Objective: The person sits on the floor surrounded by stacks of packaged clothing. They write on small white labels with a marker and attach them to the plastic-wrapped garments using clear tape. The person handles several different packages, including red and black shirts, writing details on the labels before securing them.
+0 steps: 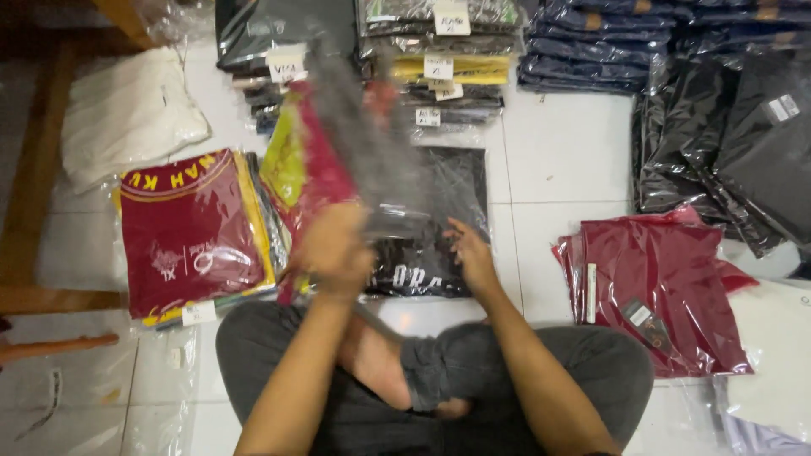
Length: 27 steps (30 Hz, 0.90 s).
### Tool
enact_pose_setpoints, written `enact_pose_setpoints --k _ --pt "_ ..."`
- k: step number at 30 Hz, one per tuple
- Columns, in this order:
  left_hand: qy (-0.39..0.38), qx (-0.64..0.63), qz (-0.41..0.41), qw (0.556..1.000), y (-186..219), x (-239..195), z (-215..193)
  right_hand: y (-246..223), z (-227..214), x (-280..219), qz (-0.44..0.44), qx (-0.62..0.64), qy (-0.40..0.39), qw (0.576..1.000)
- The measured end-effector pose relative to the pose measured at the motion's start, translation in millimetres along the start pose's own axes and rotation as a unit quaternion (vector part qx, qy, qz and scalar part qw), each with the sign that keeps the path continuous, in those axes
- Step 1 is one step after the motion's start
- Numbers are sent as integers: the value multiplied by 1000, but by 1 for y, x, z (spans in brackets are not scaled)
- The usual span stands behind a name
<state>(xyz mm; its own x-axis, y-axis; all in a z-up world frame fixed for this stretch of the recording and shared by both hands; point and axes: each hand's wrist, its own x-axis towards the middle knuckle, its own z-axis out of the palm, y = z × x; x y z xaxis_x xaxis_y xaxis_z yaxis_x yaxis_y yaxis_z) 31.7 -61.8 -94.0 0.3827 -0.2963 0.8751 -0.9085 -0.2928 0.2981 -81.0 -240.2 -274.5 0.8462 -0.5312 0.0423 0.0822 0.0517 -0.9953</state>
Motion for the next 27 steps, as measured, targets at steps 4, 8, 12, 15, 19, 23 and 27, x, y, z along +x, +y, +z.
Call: enact_pose_setpoints --k 4,8,12,15,19,23,27 --pt "-51 38 137 989 34 -51 67 -41 -30 3 236 228 102 939" --pt "-529 5 17 848 60 -85 69 -73 -29 -3 253 -64 105 960" --pt "-389 -196 -176 883 44 -45 27 -42 -29 4 191 -289 99 933" --pt "-288 45 -413 863 -6 -26 6 -52 -24 -4 174 -339 93 920" --pt "-277 96 -519 803 -122 -98 12 -93 -3 -10 154 -465 75 869" --pt "-312 -24 -619 721 -136 -120 14 -83 -5 -10 164 -538 78 823" --pt "-331 -64 -627 702 -124 -121 17 -85 -5 -15 105 -513 54 850"
